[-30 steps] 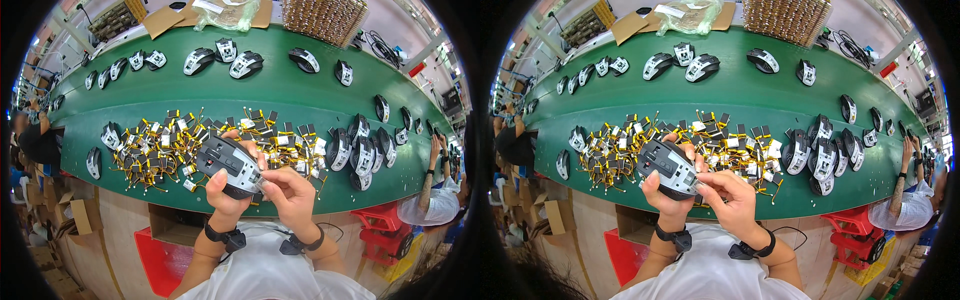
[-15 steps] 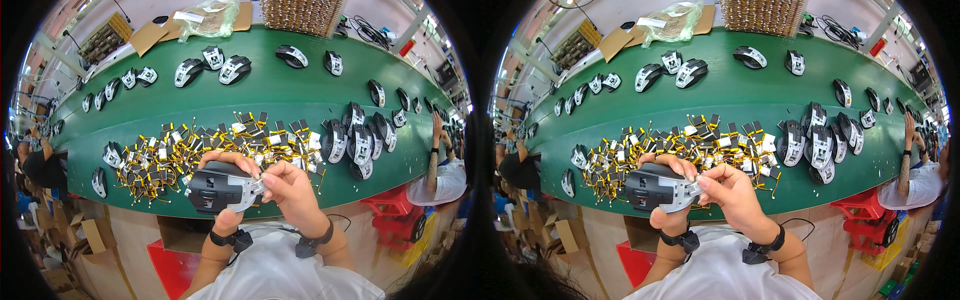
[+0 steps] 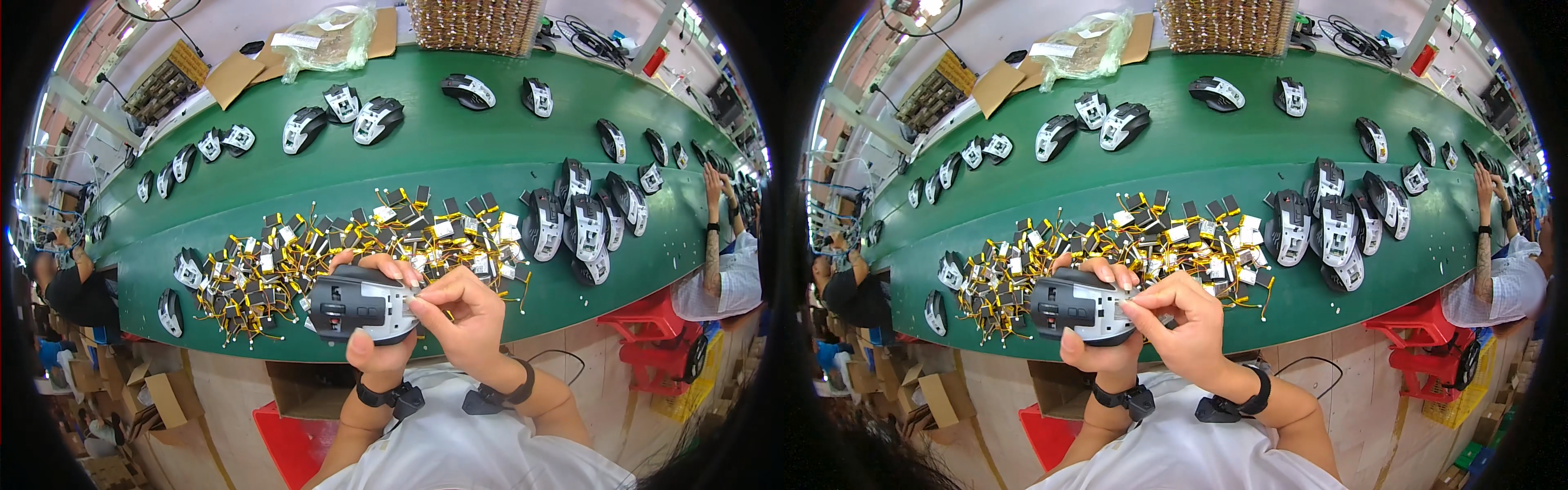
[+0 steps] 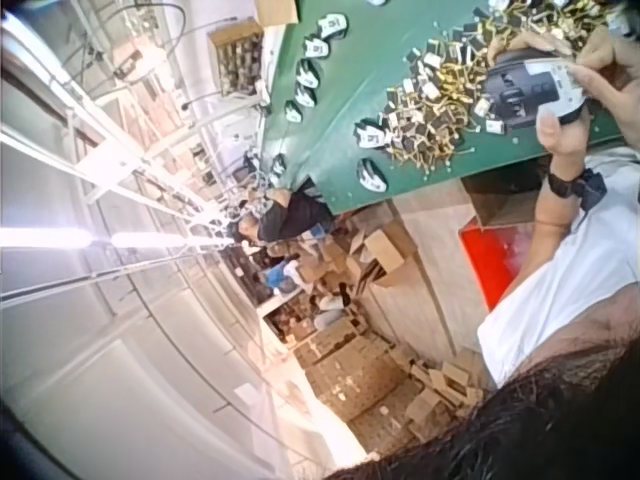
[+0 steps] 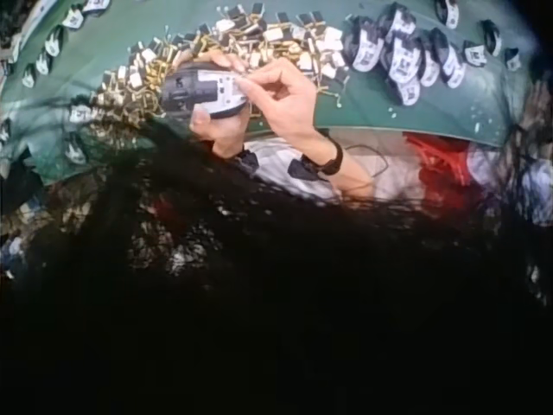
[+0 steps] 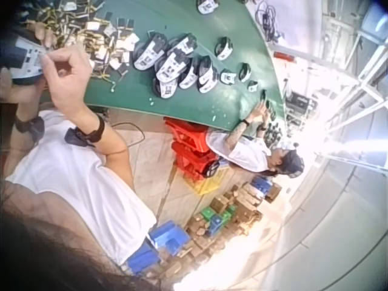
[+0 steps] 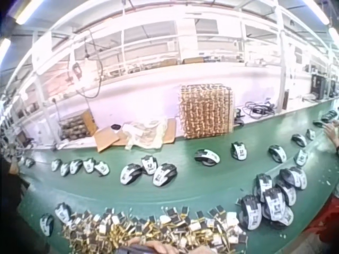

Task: The person inserts small yellow-wired battery packs into the bottom of black-and-white computer mouse shells. They pick up a mouse shell, insert a battery, and place the assembled unit on the green table. This process is repeated continuously throughout the clip.

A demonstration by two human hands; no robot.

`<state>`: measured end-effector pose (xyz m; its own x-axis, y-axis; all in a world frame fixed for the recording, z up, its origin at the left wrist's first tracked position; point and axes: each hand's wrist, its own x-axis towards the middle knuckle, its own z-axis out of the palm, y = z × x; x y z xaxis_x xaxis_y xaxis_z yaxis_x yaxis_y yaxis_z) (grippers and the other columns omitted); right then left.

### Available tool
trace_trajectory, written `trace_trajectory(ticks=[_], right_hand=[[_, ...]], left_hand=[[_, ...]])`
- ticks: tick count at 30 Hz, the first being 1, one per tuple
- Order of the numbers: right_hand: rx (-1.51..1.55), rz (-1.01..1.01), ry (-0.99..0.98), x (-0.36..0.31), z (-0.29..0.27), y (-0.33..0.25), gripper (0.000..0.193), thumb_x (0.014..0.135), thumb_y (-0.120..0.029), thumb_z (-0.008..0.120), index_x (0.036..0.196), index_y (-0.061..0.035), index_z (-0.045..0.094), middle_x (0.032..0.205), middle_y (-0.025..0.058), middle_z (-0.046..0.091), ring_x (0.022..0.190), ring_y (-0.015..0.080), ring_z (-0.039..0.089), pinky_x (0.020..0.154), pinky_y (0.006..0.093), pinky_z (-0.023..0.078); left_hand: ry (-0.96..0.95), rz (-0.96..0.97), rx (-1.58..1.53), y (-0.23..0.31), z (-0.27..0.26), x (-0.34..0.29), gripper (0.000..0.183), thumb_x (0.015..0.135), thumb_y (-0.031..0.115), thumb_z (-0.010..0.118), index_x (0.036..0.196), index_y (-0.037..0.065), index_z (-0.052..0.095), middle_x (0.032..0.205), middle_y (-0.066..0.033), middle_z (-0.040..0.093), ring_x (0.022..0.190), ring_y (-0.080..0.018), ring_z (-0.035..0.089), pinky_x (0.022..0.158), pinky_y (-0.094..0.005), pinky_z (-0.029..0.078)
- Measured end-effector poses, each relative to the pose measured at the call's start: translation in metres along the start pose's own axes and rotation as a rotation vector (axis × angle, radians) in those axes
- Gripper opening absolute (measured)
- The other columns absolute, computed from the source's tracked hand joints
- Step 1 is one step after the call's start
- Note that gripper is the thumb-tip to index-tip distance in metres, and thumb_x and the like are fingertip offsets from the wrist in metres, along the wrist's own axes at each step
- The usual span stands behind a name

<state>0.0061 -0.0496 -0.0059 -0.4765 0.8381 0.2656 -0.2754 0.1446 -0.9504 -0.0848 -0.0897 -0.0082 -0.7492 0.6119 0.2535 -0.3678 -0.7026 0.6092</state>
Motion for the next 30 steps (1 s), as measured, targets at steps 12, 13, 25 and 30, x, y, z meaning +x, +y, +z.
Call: trace_trajectory(ticks=[12,13,25,30], right_hand=[[-0.202,-0.136,-0.315,0.022,-0.028,-0.012,0.017,0.073,-0.001,0.081,0.088,-0.0031,0.074,0.083,0.0073,0.068,0.071,0.0149,0.065,0.061,0.0267,0.053],[-0.203,-0.144,-0.329,0.023,-0.028,-0.012,0.017,0.073,-0.001,0.081,0.088,-0.0030,0.074,0.083,0.0072,0.068,0.071,0.0146,0.064,0.060,0.0264,0.053],[-0.326,-0.103,-0.263,0.019,-0.022,-0.009,0.020,0.075,-0.001,0.080,0.094,-0.0021,0.073,0.084,0.0095,0.068,0.068,0.0139,0.067,0.060,0.0249,0.056],[-0.309,-0.106,-0.352,0.019,-0.029,-0.017,0.025,0.077,0.000,0.077,0.101,-0.0017,0.073,0.088,0.0098,0.071,0.070,0.0151,0.068,0.062,0.0262,0.056]], left_hand=[[-0.047,-0.533,-0.460,0.007,-0.019,0.015,0.079,0.080,0.054,0.055,0.135,0.000,0.042,0.100,-0.0177,0.056,0.096,-0.0309,0.054,0.087,-0.0408,0.046],[-0.030,-0.555,-0.461,0.008,-0.019,0.016,0.079,0.080,0.054,0.055,0.135,0.000,0.042,0.100,-0.0179,0.057,0.097,-0.0313,0.054,0.089,-0.0408,0.046],[-0.002,-0.533,-0.323,0.001,-0.026,0.013,0.071,0.080,0.050,0.056,0.128,-0.002,0.047,0.099,-0.0182,0.059,0.100,-0.0319,0.056,0.089,-0.0414,0.047],[-0.006,-0.486,-0.382,0.009,-0.027,0.016,0.073,0.081,0.054,0.052,0.128,-0.001,0.047,0.098,-0.0166,0.058,0.098,-0.0307,0.055,0.085,-0.0407,0.048]])
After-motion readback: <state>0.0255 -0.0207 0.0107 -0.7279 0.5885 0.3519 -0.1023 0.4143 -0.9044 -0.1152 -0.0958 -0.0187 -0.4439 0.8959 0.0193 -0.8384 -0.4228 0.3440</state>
